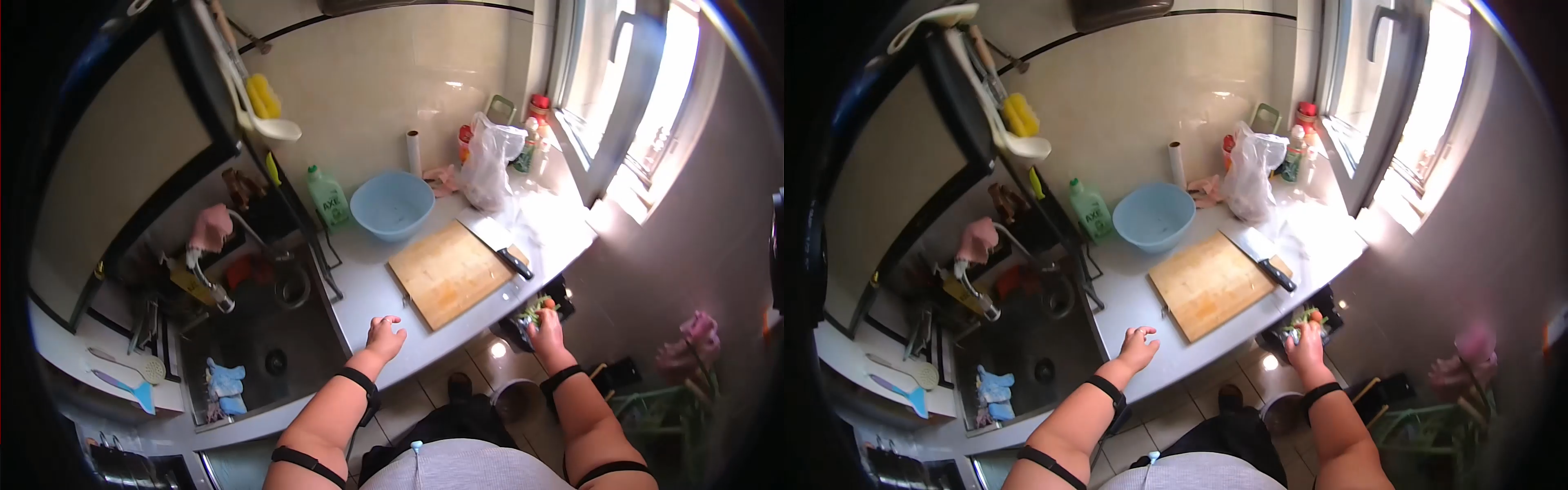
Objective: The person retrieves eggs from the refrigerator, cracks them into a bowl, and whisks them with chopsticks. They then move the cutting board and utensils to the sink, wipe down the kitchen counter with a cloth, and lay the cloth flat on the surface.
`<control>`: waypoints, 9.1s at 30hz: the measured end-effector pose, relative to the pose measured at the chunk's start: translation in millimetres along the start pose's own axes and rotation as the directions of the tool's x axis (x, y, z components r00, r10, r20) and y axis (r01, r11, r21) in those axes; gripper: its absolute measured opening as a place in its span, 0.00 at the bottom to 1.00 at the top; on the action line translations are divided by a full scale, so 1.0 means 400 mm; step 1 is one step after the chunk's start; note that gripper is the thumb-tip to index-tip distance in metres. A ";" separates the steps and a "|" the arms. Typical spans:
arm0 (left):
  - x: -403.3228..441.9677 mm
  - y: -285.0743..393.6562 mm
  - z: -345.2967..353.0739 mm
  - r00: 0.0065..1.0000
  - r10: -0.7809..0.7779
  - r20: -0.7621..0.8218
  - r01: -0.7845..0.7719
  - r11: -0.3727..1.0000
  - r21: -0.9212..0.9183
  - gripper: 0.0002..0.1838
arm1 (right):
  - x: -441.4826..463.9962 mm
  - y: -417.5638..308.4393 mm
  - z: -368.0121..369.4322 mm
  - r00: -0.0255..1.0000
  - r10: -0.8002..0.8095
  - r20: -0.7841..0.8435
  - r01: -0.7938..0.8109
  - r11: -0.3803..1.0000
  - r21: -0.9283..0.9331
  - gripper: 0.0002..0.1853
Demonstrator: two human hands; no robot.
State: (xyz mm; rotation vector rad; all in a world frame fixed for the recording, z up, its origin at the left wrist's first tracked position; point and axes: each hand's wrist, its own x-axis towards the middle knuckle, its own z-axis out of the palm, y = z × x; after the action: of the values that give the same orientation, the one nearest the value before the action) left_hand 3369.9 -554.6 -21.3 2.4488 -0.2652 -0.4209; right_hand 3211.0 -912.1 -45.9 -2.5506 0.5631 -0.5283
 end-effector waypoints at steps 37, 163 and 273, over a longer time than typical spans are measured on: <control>0.439 0.074 -0.079 0.856 -0.380 0.352 0.481 0.834 -0.270 0.27 | 0.434 -0.024 0.132 0.925 0.317 0.211 -0.301 0.948 -0.106 0.30; 0.170 0.138 -0.069 0.902 -0.398 0.169 0.350 0.440 -0.827 0.13 | 0.490 -0.153 -0.021 0.984 -0.130 0.120 0.059 0.881 0.470 0.14; -0.603 -1.148 -0.833 0.538 -0.833 -0.127 0.396 0.383 -0.834 0.17 | -0.221 -1.020 0.139 0.499 -0.456 0.737 -0.039 0.838 0.544 0.12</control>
State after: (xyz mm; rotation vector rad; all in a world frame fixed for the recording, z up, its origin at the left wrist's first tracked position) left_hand 3306.0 58.3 0.3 1.6106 1.0201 -0.0714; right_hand 3280.6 -522.4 97.2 -1.9961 -0.2673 0.5039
